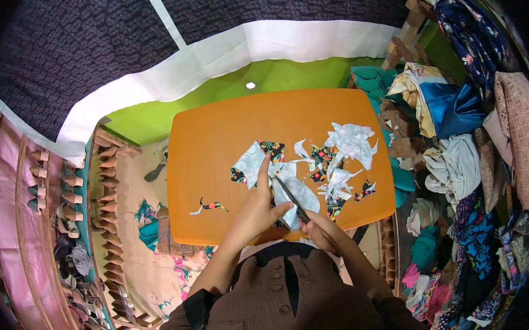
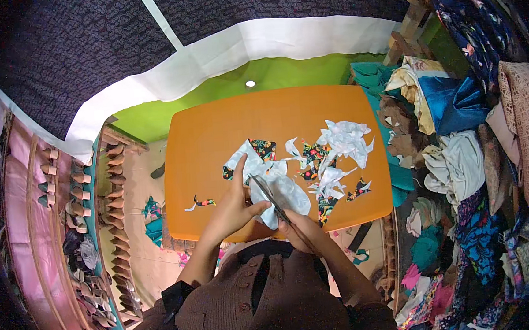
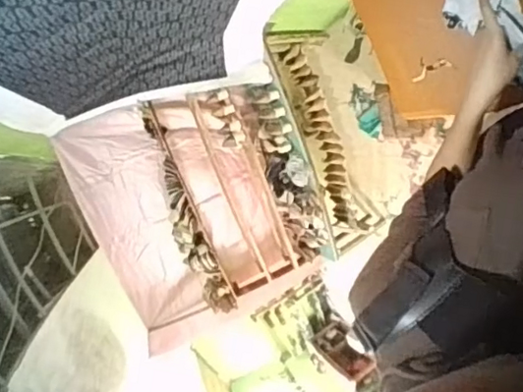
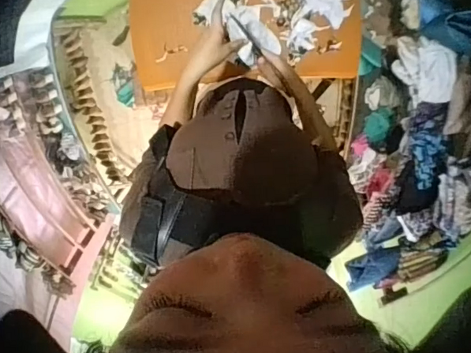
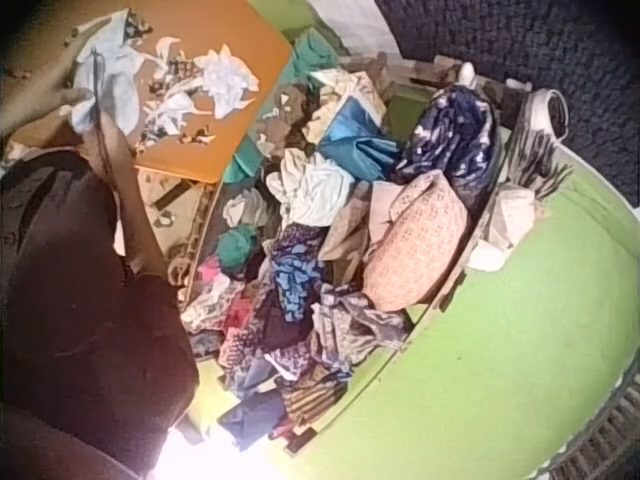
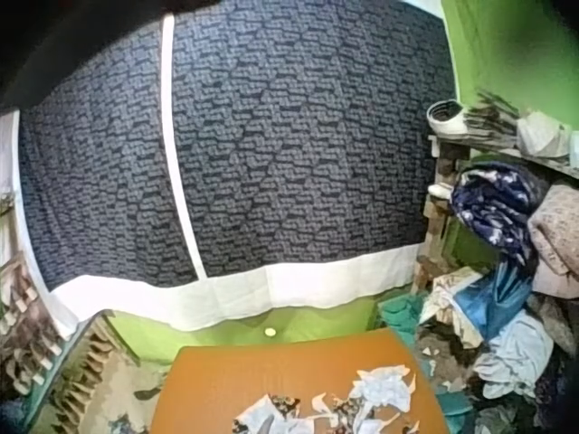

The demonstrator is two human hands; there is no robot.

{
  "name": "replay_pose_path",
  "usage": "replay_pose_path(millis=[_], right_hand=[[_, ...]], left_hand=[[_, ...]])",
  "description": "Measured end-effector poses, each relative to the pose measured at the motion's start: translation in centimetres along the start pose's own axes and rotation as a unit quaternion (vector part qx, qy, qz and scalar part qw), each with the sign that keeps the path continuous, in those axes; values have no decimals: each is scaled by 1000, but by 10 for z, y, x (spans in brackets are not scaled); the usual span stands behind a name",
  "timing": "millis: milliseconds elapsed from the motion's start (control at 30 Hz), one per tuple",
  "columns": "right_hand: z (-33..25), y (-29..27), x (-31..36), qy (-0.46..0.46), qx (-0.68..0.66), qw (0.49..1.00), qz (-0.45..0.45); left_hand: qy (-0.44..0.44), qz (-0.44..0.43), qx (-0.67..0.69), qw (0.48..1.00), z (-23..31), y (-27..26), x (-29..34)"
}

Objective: Cutting pieces of patterned and plain fabric using scissors on a work table.

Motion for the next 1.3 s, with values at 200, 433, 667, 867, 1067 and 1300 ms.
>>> replay_pose_path(millis=[200, 433, 667, 867, 1067, 1300], right_hand=[[-11, -1, -1, 0, 29, 999, 23], [-31, -7, -2, 21, 90, 995, 36], [-30, -9, -16, -69, 54, 995, 58], [-33, -3, -20, -92, -50, 994, 30], [-41, 4, -16, -49, -45, 997, 49], [-40, 3, -16, -76, 15, 995, 60]], left_hand=[[-31, 4, 74, 997, 1, 0, 1], [-47, 66, 275, 958, -8, 3, -7], [-43, 116, 297, 947, -9, 14, -18], [-68, 147, 407, 899, -4, 18, -16], [-107, 82, 406, 904, 6, 12, -8], [-87, 126, 309, 939, -5, 16, -7]])
Point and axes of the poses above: each hand's wrist, its own x-axis away from the middle knuckle, its own y-axis out of the palm, z = x × y, the point moved 2 cm from there along -x, towards the middle knuckle, and after that the axes turned 11 degrees about -x, right-handed, at the moved point
